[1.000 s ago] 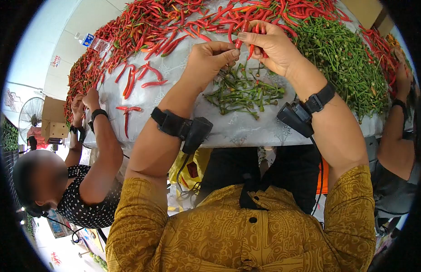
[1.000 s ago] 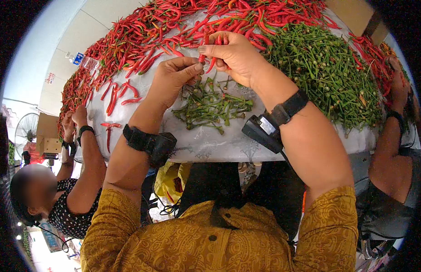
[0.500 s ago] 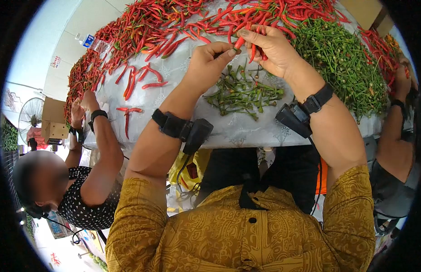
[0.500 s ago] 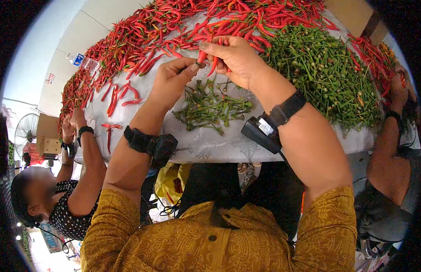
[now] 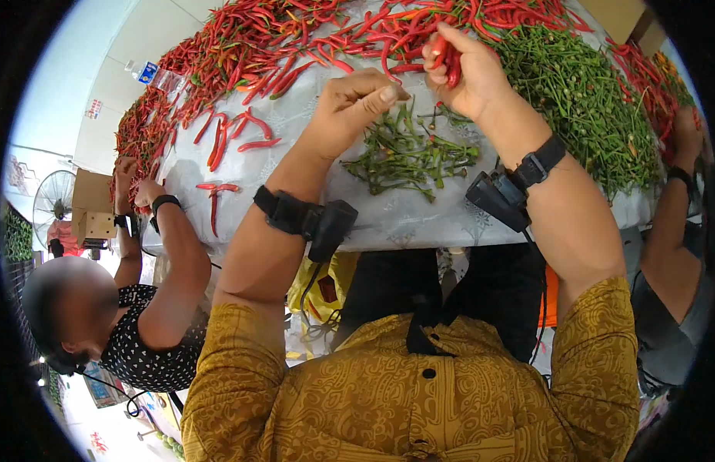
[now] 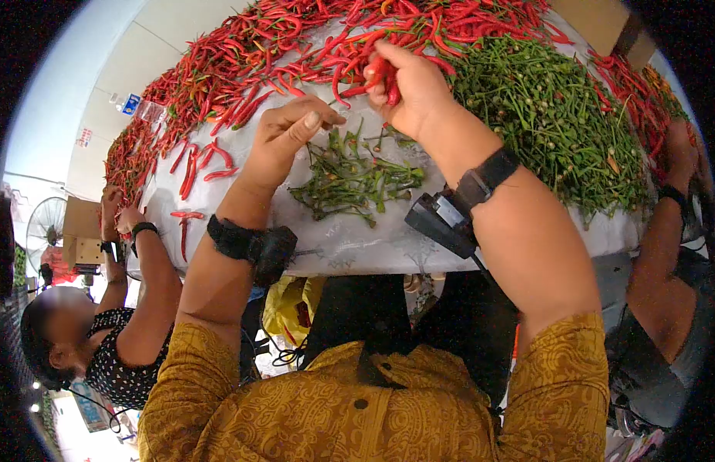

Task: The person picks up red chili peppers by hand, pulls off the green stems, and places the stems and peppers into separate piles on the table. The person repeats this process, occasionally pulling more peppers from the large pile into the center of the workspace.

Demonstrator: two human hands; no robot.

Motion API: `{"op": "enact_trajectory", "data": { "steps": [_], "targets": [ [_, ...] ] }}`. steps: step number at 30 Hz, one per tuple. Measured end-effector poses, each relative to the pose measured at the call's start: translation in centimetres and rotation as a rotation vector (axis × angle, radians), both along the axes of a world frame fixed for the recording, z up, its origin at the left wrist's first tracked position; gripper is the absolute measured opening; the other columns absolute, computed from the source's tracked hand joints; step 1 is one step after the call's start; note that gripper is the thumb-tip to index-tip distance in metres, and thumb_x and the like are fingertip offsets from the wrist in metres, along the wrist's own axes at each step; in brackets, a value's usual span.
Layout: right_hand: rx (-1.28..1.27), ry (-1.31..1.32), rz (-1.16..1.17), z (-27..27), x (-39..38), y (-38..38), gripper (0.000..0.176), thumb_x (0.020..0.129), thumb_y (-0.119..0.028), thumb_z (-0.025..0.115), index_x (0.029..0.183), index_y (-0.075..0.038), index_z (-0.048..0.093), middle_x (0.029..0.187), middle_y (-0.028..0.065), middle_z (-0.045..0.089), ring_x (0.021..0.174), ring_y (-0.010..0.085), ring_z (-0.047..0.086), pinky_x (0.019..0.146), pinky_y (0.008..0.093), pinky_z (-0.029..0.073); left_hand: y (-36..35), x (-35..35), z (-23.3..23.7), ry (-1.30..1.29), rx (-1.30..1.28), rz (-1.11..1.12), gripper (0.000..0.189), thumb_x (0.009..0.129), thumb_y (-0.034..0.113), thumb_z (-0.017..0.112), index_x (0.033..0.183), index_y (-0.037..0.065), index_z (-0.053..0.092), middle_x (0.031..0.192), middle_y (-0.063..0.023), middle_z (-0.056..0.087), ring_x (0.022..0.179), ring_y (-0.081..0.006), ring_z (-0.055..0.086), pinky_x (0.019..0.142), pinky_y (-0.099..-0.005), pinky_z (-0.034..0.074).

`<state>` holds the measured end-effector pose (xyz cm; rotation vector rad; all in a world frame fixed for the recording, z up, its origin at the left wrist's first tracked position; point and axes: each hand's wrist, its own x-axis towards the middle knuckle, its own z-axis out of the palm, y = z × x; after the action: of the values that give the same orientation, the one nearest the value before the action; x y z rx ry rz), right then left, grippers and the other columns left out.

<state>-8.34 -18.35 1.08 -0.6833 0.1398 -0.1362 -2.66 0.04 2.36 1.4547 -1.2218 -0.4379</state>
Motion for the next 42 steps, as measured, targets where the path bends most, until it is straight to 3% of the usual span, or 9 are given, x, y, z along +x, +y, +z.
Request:
{"op": "enact_trajectory", "data": {
  "steps": [3, 5, 8, 11, 15, 23, 30, 37, 42],
  "targets": [
    [0.217, -0.066, -0.034, -0.1, 0.1, -0.8, 0.02, 0.08, -0.023, 0.055, 0.07, -0.007, 0.049, 0.065, 0.0065, 0.052, 0.053, 0.0137, 0.045, 0.043, 0.022, 0.037, -0.2, 0.6, -0.3, -0.216, 0.096, 0.315, 0.019, 0.078, 0.016, 0.058, 0.089, 0.001, 0.062, 0.084, -0.0069, 0.058, 0.075, -0.015, 0.051, 0.07, -0.0275, 0.04],
    [0.209, -0.083, -0.107, -0.1, 0.1, -1.0, 0.015, 0.079, -0.019, 0.058, 0.073, -0.006, 0.05, 0.067, 0.0062, 0.052, 0.056, 0.0137, 0.045, 0.046, 0.0228, 0.036, -0.4, 1.5, -1.1, -0.652, 0.129, 0.57, 0.025, 0.074, 0.013, 0.057, 0.099, 0.006, 0.06, 0.098, -0.0096, 0.056, 0.086, -0.0216, 0.052, 0.078, -0.032, 0.04],
    [0.167, -0.074, -0.081, -0.4, 0.4, -0.7, 0.012, 0.077, -0.014, 0.06, 0.075, -0.006, 0.052, 0.067, 0.0058, 0.052, 0.058, 0.014, 0.046, 0.046, 0.0222, 0.035, -0.8, 2.4, -2.0, -0.963, 0.105, 0.538, 0.039, 0.064, 0.006, 0.056, 0.102, 0.014, 0.059, 0.11, -0.01, 0.051, 0.095, -0.0292, 0.049, 0.083, -0.0387, 0.037],
    [0.139, -0.104, -0.055, -0.4, 0.4, -0.8, 0.01, 0.076, -0.011, 0.061, 0.076, -0.006, 0.053, 0.067, 0.0051, 0.053, 0.056, 0.013, 0.045, 0.046, 0.0226, 0.034, -1.4, 2.1, -2.8, -1.094, 0.263, 0.477, 0.043, 0.064, 0.005, 0.051, 0.105, 0.014, 0.057, 0.119, -0.01, 0.044, 0.1, -0.0279, 0.046, 0.087, -0.0391, 0.034],
    [0.064, -0.093, -0.067, -0.1, 0.2, -0.5, 0.01, 0.076, -0.012, 0.062, 0.075, -0.007, 0.054, 0.065, 0.0043, 0.053, 0.053, 0.0117, 0.044, 0.046, 0.0224, 0.034, -1.1, 2.5, -3.0, -0.985, 0.344, 0.407, 0.046, 0.065, 0.005, 0.047, 0.11, 0.011, 0.053, 0.118, -0.0107, 0.046, 0.106, -0.0272, 0.044, 0.092, -0.0405, 0.029],
    [0.018, -0.113, -0.069, 0.1, -0.1, -0.2, 0.009, 0.075, -0.012, 0.063, 0.075, -0.007, 0.055, 0.063, 0.0026, 0.054, 0.053, 0.0093, 0.046, 0.045, 0.0206, 0.035, -0.6, 1.8, -1.6, -0.729, 0.473, 0.504, 0.037, 0.063, 0.004, 0.049, 0.099, 0.009, 0.059, 0.098, -0.0122, 0.056, 0.095, -0.0292, 0.05, 0.083, -0.0349, 0.039],
    [0.005, -0.125, -0.033, -0.1, 0.1, -0.5, 0.008, 0.074, -0.011, 0.063, 0.072, -0.007, 0.056, 0.061, 0.0019, 0.053, 0.052, 0.0087, 0.046, 0.044, 0.0198, 0.034, 0.9, 3.0, -1.4, -0.922, 0.398, 0.821, 0.04, 0.064, -0.002, 0.046, 0.096, 0.017, 0.062, 0.108, -0.0062, 0.054, 0.103, -0.0286, 0.046, 0.088, -0.0378, 0.036],
    [-0.024, -0.123, -0.052, 0.0, -0.1, -0.4, 0.009, 0.076, -0.011, 0.061, 0.08, -0.006, 0.054, 0.065, 0.0025, 0.052, 0.054, 0.0087, 0.044, 0.044, 0.0197, 0.032, 1.4, 3.4, -1.5, -0.973, 0.609, 0.788, 0.037, 0.065, -0.001, 0.047, 0.093, 0.016, 0.063, 0.114, -0.0049, 0.051, 0.107, -0.0286, 0.043, 0.092, -0.0383, 0.034],
    [-0.023, -0.108, -0.07, 0.2, -0.2, -0.3, 0.009, 0.077, -0.011, 0.06, 0.082, -0.006, 0.055, 0.064, 0.0031, 0.052, 0.054, 0.0093, 0.044, 0.044, 0.0202, 0.032, 2.0, 3.8, -1.3, -0.936, 0.555, 0.664, 0.025, 0.068, 0.005, 0.053, 0.091, 0.01, 0.062, 0.105, -0.0079, 0.056, 0.096, -0.0267, 0.052, 0.082, -0.0354, 0.041]
  ]
}}
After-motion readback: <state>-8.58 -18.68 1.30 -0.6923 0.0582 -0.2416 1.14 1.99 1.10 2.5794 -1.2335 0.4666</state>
